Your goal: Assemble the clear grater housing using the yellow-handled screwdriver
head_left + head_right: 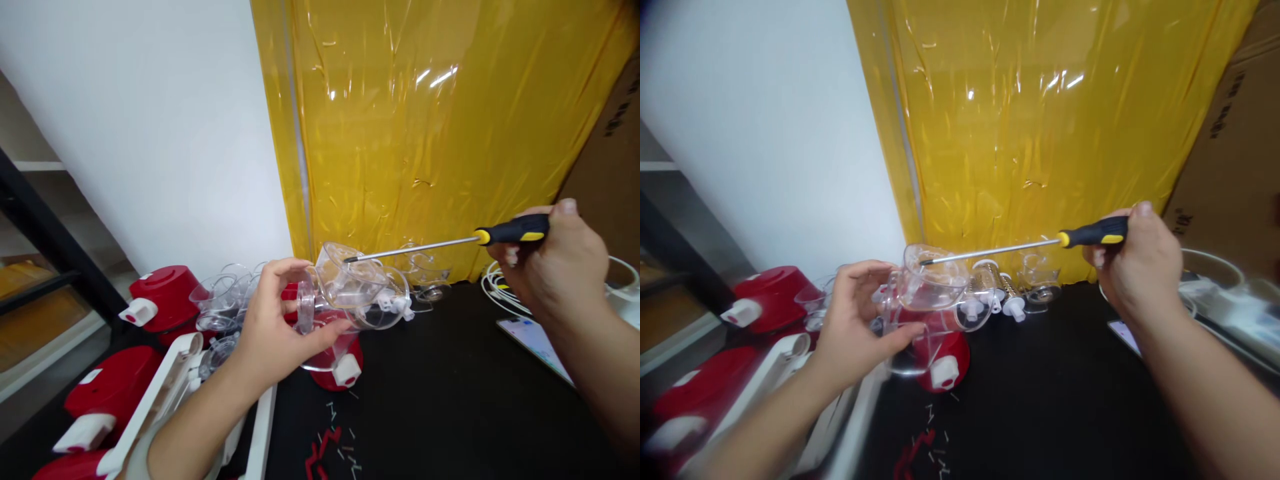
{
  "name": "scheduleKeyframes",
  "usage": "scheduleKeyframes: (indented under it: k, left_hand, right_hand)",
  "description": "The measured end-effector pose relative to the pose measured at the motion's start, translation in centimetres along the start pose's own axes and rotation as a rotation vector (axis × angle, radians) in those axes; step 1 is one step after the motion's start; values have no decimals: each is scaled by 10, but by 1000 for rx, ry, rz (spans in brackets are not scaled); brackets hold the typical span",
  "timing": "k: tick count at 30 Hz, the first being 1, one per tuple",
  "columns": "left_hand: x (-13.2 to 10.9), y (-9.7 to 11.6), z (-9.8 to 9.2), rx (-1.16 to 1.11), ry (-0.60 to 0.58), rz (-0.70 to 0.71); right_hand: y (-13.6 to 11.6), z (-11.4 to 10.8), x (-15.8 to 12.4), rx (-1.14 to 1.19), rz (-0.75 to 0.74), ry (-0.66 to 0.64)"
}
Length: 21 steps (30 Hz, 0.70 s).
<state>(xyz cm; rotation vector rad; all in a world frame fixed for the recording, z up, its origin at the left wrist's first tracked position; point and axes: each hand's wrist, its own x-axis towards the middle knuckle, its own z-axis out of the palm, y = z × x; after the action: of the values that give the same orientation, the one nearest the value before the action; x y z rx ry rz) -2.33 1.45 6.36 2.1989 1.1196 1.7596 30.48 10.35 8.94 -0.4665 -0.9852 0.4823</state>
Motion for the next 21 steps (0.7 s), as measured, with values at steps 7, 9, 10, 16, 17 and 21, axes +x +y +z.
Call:
scheduleKeyframes:
  k: [7, 9, 10, 16, 17, 21]
  left_hand:
    - [0, -1, -2, 24, -15, -20]
    - [0, -2, -2, 50, -8, -17]
    - [1, -3, -2, 68, -4, -17]
    - [2, -6, -6, 142, 9, -3]
    - [2, -7, -6, 155, 9, 6]
    - [2, -11, -9, 219, 1, 54]
  right_hand:
    - [-4, -3, 4, 15, -94, 21]
    - [-5, -2, 4, 6, -101, 37]
    - [-6, -2, 5, -2, -94, 48]
    - [-10, -1, 9, -61, -134, 150]
    - [-10, -1, 10, -66, -143, 157]
    - [-8, -4, 10, -65, -122, 161]
